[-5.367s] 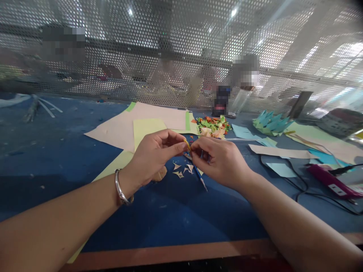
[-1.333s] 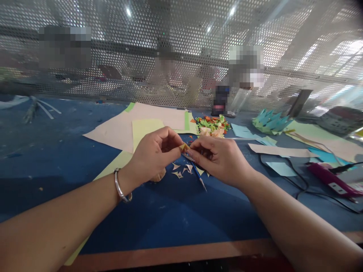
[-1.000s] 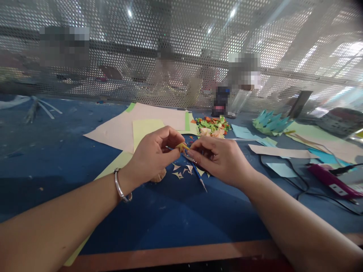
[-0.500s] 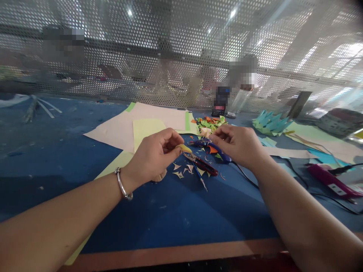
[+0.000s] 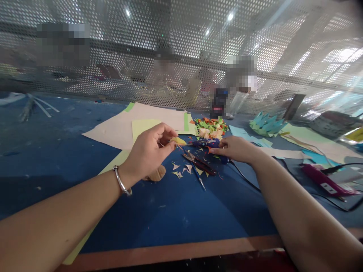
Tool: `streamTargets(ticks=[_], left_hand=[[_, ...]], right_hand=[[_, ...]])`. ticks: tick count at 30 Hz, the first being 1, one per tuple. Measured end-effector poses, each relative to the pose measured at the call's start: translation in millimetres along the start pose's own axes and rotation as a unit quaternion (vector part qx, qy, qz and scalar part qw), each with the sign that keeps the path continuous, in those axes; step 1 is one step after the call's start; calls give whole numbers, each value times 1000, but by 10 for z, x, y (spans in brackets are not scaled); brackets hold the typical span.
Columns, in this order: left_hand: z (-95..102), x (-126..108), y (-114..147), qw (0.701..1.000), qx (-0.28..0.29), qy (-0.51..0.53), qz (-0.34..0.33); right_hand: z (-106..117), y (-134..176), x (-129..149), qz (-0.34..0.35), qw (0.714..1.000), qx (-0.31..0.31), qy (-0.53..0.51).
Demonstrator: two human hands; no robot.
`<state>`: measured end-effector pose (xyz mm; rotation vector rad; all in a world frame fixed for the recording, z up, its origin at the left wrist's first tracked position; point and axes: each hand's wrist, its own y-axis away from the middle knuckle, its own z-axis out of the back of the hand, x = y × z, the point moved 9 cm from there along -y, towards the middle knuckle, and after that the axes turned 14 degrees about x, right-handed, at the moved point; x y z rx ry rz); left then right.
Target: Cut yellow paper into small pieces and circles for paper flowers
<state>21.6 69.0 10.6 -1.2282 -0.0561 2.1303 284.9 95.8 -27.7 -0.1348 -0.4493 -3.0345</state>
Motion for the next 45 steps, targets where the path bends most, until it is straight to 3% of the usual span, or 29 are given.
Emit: streamTargets(ticks=[11, 19, 27, 32, 45], left_hand=[[37, 12, 6, 1000, -6, 3, 10], [47, 108, -33, 999, 17, -13, 39], [36, 194, -45, 997, 32, 5, 76], [54, 266, -56, 995, 43, -16, 87], [-26, 228, -51, 992, 82, -18, 97]], right_hand=[[-15, -41, 43, -31, 998, -53, 3], [256, 165, 117, -41, 987, -153, -29], [483, 500, 345, 29, 966, -250, -60], [505, 608, 492, 78, 957, -267, -81], [466, 635, 581, 103, 961, -245, -79]])
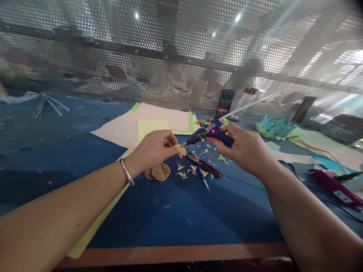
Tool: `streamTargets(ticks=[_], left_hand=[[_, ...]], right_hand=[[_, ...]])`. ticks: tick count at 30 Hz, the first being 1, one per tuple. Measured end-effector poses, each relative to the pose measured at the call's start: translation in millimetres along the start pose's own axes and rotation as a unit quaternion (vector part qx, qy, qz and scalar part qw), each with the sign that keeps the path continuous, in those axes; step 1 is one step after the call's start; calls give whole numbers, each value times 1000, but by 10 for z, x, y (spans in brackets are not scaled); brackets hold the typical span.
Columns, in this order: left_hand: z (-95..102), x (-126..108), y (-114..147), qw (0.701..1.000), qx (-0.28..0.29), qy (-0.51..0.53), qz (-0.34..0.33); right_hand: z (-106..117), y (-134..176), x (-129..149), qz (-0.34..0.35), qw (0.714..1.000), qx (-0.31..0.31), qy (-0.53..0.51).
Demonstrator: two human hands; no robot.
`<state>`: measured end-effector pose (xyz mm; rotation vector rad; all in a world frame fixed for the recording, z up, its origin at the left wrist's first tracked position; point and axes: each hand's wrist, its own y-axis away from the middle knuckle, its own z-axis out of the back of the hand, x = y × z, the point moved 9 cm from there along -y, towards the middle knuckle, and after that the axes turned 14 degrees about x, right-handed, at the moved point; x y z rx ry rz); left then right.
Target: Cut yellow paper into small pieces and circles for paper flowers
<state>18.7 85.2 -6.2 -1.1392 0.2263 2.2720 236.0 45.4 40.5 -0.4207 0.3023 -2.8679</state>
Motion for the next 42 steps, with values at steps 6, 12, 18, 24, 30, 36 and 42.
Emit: streamTargets(ticks=[6, 12, 18, 24, 30, 36, 42], left_hand=[[-26, 6, -18, 1000, 9, 21, 2], [-28, -16, -9, 1000, 11, 14, -2], [-27, -39, -3, 1000, 11, 0, -15], [-35, -57, -2, 1000, 21, -17, -5], [-43, -83, 12, 999, 27, -21, -3], [-49, -93, 10, 999, 28, -24, -5], [-60, -79, 9, 999, 32, -31, -14]], right_hand=[[-29, -5, -1, -10, 1000, 14, 20], [-40, 2, 24, 0, 999, 21, 28], [-19, 15, 38, -7, 999, 20, 31], [-18, 18, 55, -2, 999, 16, 51], [-20, 24, 49, -6, 998, 20, 59], [-29, 18, 58, -5, 998, 22, 62], [-27, 19, 34, -7, 998, 20, 59]])
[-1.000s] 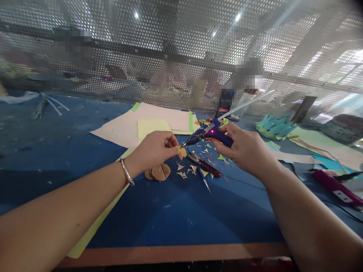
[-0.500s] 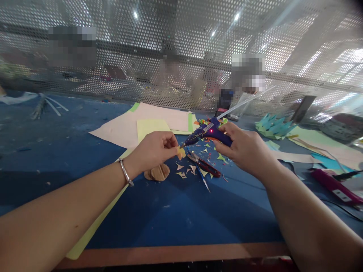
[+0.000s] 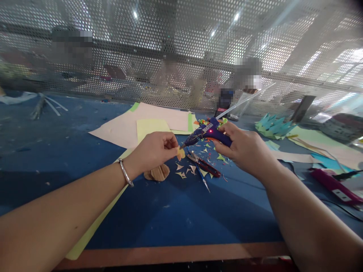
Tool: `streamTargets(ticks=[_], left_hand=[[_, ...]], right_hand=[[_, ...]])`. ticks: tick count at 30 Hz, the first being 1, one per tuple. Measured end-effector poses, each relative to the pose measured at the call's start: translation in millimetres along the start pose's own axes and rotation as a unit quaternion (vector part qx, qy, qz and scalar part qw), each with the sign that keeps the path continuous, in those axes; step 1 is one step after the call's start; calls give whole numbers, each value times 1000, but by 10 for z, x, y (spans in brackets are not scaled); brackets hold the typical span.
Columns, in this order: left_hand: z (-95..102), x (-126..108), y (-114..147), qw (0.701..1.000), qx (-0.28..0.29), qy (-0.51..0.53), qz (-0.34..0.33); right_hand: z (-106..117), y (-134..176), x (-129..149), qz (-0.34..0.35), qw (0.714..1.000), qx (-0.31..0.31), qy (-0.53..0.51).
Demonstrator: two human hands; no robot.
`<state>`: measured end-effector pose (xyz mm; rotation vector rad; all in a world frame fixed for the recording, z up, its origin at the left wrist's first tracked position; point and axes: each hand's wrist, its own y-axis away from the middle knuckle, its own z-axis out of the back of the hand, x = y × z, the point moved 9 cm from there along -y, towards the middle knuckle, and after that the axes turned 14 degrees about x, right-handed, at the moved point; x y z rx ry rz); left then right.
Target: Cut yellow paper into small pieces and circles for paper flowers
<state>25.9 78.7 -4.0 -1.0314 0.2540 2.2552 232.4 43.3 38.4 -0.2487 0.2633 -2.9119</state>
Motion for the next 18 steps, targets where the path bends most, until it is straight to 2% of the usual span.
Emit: streamTargets(ticks=[18], left_hand=[[-24, 1, -5, 1000, 8, -13, -12]], right_hand=[[23, 5, -7, -8, 1000, -11, -1]])
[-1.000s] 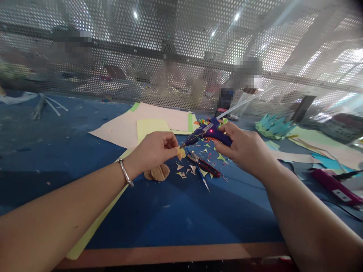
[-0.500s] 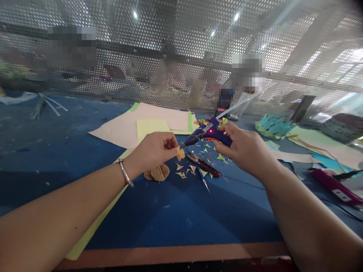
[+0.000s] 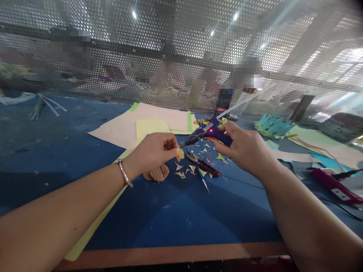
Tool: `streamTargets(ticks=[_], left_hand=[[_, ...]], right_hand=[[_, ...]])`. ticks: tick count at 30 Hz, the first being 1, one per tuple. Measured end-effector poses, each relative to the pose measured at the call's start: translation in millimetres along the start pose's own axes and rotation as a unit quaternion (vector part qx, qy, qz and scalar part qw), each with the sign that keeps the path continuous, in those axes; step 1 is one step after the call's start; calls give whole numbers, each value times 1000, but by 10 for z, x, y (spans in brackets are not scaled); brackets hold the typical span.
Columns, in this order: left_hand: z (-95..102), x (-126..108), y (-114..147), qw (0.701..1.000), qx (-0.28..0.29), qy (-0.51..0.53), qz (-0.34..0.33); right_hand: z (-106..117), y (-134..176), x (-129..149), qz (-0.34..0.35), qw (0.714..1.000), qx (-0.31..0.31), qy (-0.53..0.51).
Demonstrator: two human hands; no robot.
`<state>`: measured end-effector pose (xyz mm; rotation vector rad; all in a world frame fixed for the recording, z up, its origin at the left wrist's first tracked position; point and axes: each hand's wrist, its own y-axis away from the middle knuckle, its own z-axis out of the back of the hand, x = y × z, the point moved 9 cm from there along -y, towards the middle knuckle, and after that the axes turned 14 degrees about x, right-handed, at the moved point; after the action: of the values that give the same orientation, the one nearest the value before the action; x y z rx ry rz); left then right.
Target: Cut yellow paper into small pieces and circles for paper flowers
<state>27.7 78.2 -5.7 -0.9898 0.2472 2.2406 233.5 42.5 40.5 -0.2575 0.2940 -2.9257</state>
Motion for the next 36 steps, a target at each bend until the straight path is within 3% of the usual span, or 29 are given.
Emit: streamTargets(ticks=[15, 21, 25, 30, 32, 34, 36], left_hand=[[1, 5, -6, 999, 5, 37, 14], [-47, 66, -22, 991, 11, 129, 18], [-94, 113, -15, 980, 11, 197, 35], [-110, 136, -5, 970, 3, 241, 44], [-109, 130, 1, 966, -3, 254, 47], [-107, 121, 7, 963, -10, 266, 49], [-115, 116, 8, 958, -15, 283, 51]], right_hand=[[-1, -28, -98, -34, 999, 0, -6], [-77, -104, -312, -84, 996, 21, 23], [-181, -162, -438, -112, 990, 67, 44], [-493, -150, -552, -138, 970, 200, -7], [-534, -121, -533, -134, 965, 227, 16], [-423, -99, -492, -139, 968, 191, 82], [-229, -68, -406, -147, 974, 116, 129]])
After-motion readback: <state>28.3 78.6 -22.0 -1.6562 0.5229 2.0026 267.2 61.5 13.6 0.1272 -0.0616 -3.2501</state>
